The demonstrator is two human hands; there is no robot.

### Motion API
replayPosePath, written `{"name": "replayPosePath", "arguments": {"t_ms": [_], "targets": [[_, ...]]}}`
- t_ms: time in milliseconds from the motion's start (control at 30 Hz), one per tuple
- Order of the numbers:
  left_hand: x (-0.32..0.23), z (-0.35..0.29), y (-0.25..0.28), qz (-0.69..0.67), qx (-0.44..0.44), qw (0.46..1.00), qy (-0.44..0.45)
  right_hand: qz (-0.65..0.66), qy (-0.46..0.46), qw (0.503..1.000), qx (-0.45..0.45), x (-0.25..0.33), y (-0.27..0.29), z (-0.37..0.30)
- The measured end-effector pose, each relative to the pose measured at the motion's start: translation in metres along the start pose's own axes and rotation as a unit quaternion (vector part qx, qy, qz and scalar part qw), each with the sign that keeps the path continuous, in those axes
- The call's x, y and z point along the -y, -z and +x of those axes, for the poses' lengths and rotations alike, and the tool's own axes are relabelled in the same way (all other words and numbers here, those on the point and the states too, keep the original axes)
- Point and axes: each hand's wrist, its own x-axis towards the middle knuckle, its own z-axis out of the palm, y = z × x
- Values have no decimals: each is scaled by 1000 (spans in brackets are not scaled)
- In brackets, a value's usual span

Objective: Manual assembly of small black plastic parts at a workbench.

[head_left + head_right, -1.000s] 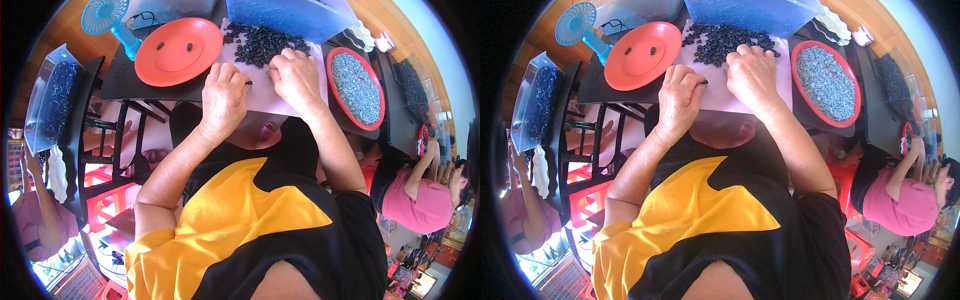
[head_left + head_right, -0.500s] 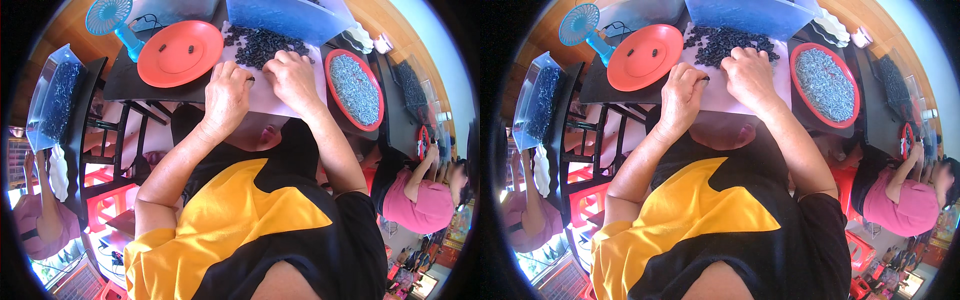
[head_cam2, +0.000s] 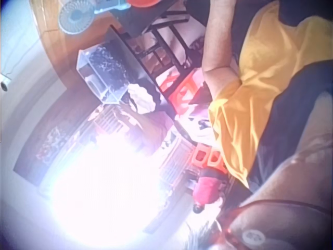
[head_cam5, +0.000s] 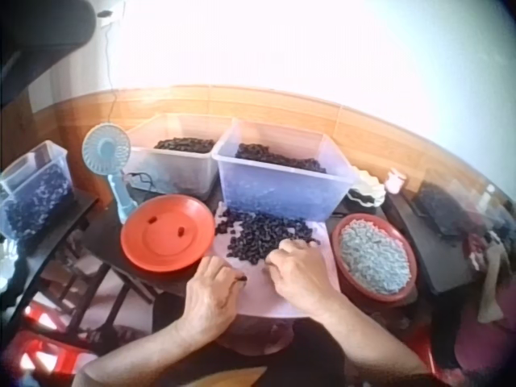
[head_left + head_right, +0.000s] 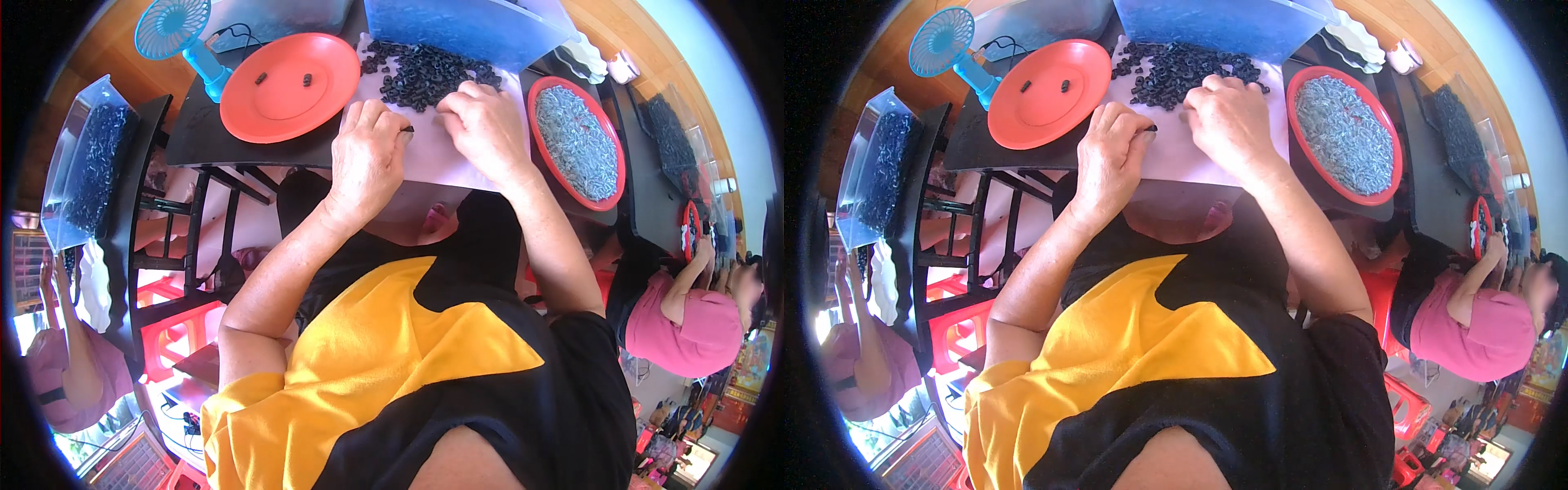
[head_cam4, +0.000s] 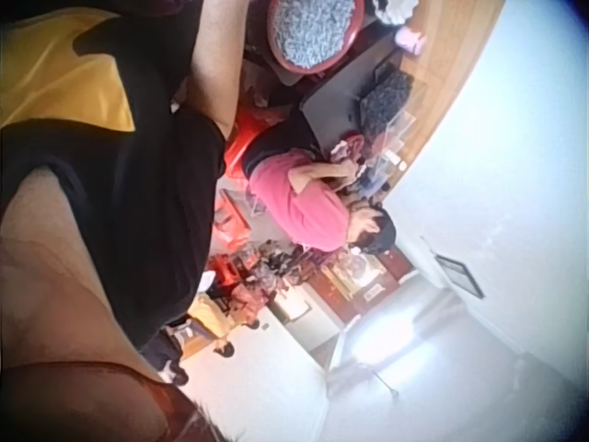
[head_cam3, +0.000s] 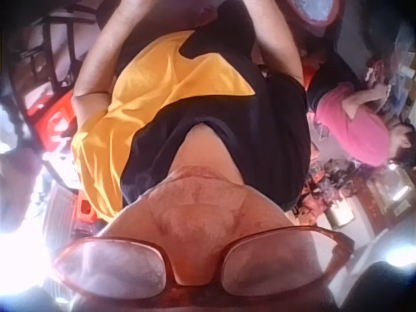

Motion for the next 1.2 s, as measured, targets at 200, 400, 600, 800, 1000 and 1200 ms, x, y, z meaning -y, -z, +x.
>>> {"name": "replayPosePath", "arguments": {"t_ms": [200, 400, 600, 800, 1000, 1200], "targets": [[-2, 2, -1, 3, 15, 1000, -4, -41, 5, 999, 5, 10, -1, 1], [0, 3, 1, 12, 19, 1000, -9, -32, 28, 999, 2, 7, -8, 0], [1, 3, 3, 2, 7, 1000, 8, -25, 40, 998, -37, 2, -7, -1], [2, 2, 2, 13, 6, 1000, 1, -61, 22, 997, -48, 0, -7, -3], [0, 3, 2, 16, 1, 1000, -5, -105, 15, 994, -25, 17, -9, -1], [0, 2, 3, 21, 4, 1000, -13, -117, 84, 989, -24, 19, -8, 0]]}}
